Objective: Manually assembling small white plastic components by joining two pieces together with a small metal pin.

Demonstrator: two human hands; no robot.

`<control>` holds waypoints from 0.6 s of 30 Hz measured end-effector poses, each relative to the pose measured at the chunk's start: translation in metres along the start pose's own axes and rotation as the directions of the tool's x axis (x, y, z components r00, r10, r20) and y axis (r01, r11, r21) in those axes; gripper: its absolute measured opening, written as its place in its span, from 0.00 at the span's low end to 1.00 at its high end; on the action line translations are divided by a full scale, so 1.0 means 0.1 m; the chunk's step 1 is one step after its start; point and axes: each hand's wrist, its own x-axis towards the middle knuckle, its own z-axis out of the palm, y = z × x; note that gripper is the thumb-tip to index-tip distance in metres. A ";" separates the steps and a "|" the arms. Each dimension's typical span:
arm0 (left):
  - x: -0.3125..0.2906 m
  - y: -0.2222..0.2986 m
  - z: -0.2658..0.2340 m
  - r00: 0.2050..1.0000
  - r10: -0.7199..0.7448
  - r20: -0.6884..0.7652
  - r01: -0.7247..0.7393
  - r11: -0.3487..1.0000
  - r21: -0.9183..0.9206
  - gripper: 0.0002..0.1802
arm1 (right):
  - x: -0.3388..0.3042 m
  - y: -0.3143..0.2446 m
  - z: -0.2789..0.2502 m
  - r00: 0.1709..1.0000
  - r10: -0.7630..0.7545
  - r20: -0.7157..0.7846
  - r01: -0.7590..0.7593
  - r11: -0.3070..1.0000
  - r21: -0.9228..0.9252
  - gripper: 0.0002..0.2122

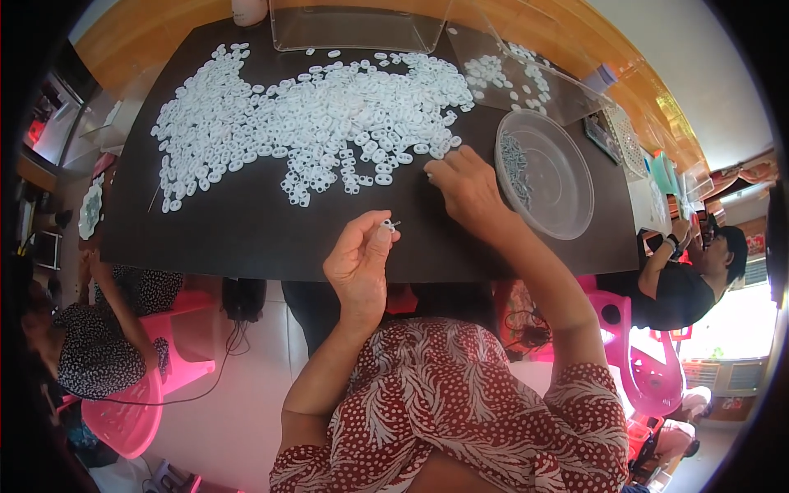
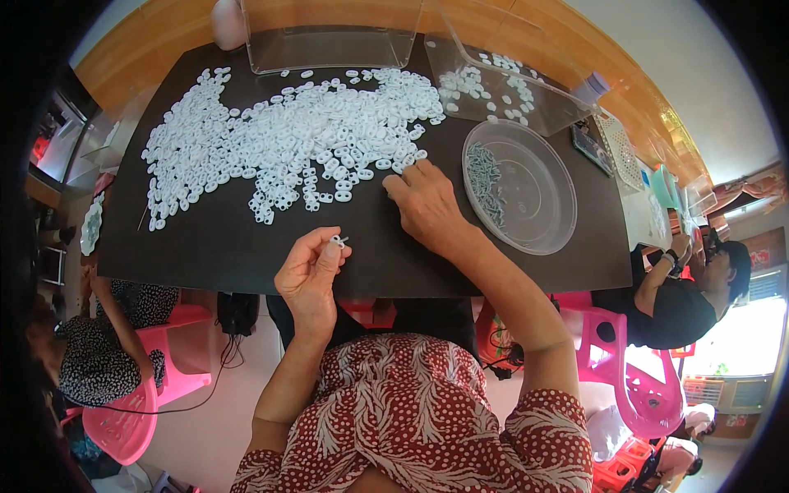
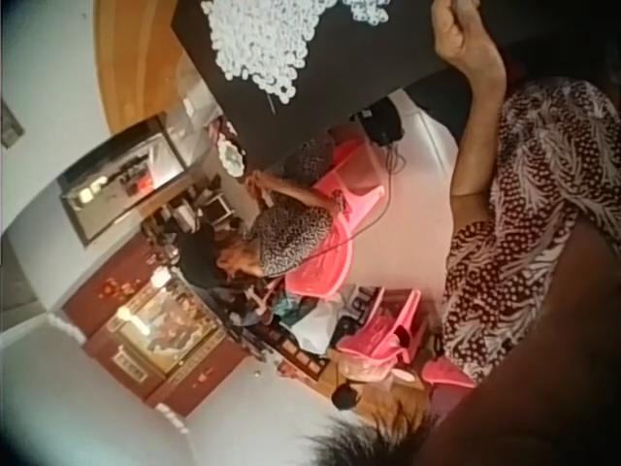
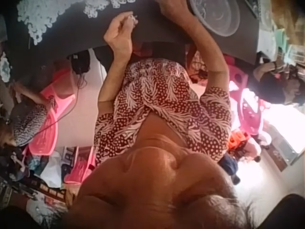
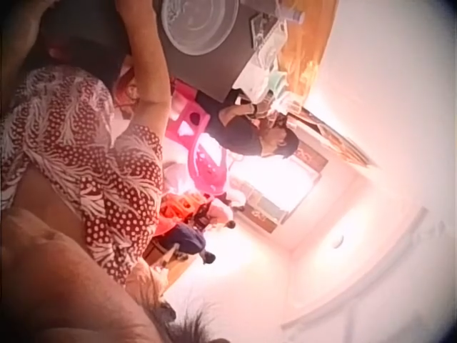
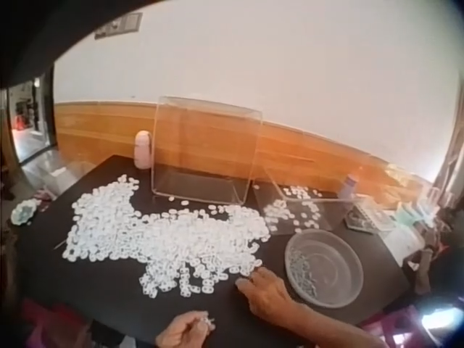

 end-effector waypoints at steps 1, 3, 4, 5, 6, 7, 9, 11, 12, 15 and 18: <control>0.00 0.00 0.00 1.000 -0.001 0.001 0.001 1.000 -0.019 0.09 | -0.01 -0.05 -0.02 1.000 -0.002 0.001 0.002 1.000 0.002 0.07; 0.00 0.00 0.00 1.000 -0.002 -0.001 0.002 0.999 -0.036 0.09 | -0.02 -0.23 -0.07 0.934 0.351 0.063 -0.324 0.762 0.561 0.03; 0.01 0.02 0.00 1.000 -0.029 -0.004 0.029 0.999 -0.045 0.08 | -0.01 -0.31 -0.11 0.933 0.354 0.063 -0.326 0.761 0.561 0.03; 0.01 0.03 0.00 0.998 -0.056 -0.008 0.056 0.997 -0.053 0.08 | 0.01 -0.39 -0.16 0.869 0.451 0.203 -0.424 0.470 0.774 0.04; 0.03 0.04 -0.01 0.998 -0.058 -0.007 0.058 0.997 -0.051 0.08 | 0.01 -0.45 -0.18 0.795 0.484 0.365 -0.471 0.114 0.875 0.06; 0.04 0.07 -0.02 0.996 -0.088 -0.023 0.086 0.994 -0.062 0.07 | 0.01 -0.48 -0.19 0.795 0.484 0.366 -0.470 0.110 0.876 0.06; 0.05 0.11 -0.02 0.992 -0.117 -0.042 0.114 0.991 -0.070 0.06 | 0.00 -0.55 -0.18 0.769 0.494 0.407 -0.481 0.026 0.877 0.08; 0.05 0.12 0.01 0.992 -0.119 -0.046 0.115 0.990 -0.088 0.05 | -0.04 -0.63 -0.14 0.754 0.512 0.411 -0.465 -0.027 0.885 0.08; 0.05 0.13 0.02 0.992 -0.119 -0.046 0.115 0.990 -0.085 0.05 | -0.06 -0.67 -0.13 0.739 0.530 0.417 -0.448 -0.076 0.891 0.07; 0.05 0.12 0.03 0.992 -0.115 -0.041 0.110 0.988 -0.112 0.05 | -0.01 -0.84 -0.13 0.750 0.569 0.336 -0.340 -0.104 0.935 0.06; 0.05 0.12 0.03 0.990 -0.131 -0.046 0.125 0.985 -0.120 0.05 | -0.07 -0.84 -0.07 0.761 0.568 0.314 -0.314 -0.101 0.944 0.04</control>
